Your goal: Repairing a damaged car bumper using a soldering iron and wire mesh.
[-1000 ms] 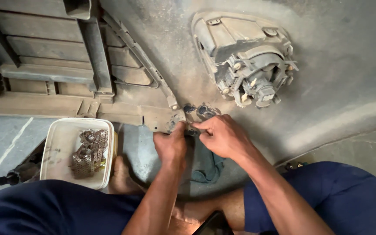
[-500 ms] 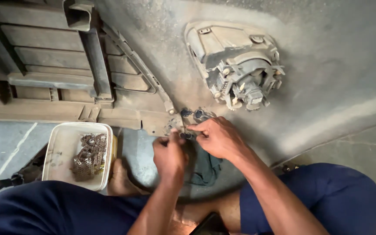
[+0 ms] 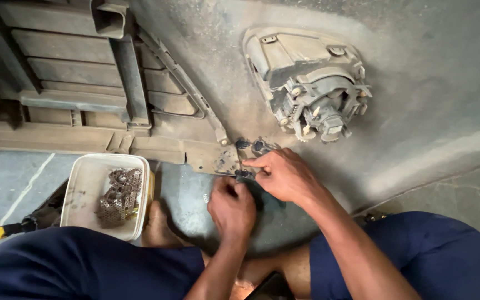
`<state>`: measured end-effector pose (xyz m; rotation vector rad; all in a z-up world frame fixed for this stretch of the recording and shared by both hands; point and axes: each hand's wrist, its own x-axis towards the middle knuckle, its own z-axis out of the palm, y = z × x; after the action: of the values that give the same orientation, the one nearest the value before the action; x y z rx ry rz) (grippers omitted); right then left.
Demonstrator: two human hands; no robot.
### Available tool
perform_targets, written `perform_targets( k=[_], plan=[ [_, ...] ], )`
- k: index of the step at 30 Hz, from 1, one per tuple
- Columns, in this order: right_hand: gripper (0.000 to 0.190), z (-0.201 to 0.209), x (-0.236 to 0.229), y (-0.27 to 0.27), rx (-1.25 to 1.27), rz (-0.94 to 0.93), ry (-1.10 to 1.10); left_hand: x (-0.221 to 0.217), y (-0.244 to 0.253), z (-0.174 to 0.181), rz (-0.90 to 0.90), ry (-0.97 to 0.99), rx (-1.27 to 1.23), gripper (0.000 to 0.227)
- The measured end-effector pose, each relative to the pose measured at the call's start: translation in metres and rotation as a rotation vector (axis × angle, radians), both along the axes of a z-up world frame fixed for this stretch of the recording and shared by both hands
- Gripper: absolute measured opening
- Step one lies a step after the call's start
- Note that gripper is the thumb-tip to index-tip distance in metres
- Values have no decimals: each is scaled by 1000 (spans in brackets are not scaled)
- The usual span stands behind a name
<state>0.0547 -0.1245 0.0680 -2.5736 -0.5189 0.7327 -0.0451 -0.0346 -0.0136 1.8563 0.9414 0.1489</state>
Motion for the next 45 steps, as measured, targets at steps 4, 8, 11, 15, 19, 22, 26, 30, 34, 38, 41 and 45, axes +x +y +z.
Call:
perform_targets(
  k=[4, 8, 11, 15, 19, 22, 26, 30, 34, 38, 41, 45],
  plan=[
    [49, -1, -3, 1, 4, 18, -55, 7, 3, -15, 261, 16, -254, 20],
    [46, 4, -8, 5, 26, 43, -80, 12, 9, -36, 412, -127, -502, 17],
    [46, 8, -11, 7, -27, 29, -96, 16, 13, -36, 508, -155, -791, 23],
    [46, 7, -15, 9, 3, 50, -140, 20, 18, -4, 488, -156, -743, 22],
    [45, 7, -17, 10, -49, 39, -165, 28, 23, 21, 485, -143, -746, 24],
    [43, 0, -16, 8, -13, 67, -201, 32, 22, 10, 498, -282, -781, 32],
    [43, -2, -14, 7, -58, 37, -127, 35, 23, 22, 501, -190, -647, 35],
    [44, -3, -15, 3, 11, 60, -137, 34, 27, 29, 435, -63, -468, 42],
    [44, 7, -25, 16, -1, 7, -182, 30, 30, 17, 396, -26, -369, 50],
    [39, 59, -53, 63, 94, -50, -256, 27, 26, -6, 474, -200, -390, 49],
    [33, 93, -77, 112, 327, -49, -323, 26, 31, 8, 481, -196, -514, 45],
    [27, 139, -110, 208, 636, 34, -152, 26, 4, -36, 558, -908, -1226, 49]
  ],
)
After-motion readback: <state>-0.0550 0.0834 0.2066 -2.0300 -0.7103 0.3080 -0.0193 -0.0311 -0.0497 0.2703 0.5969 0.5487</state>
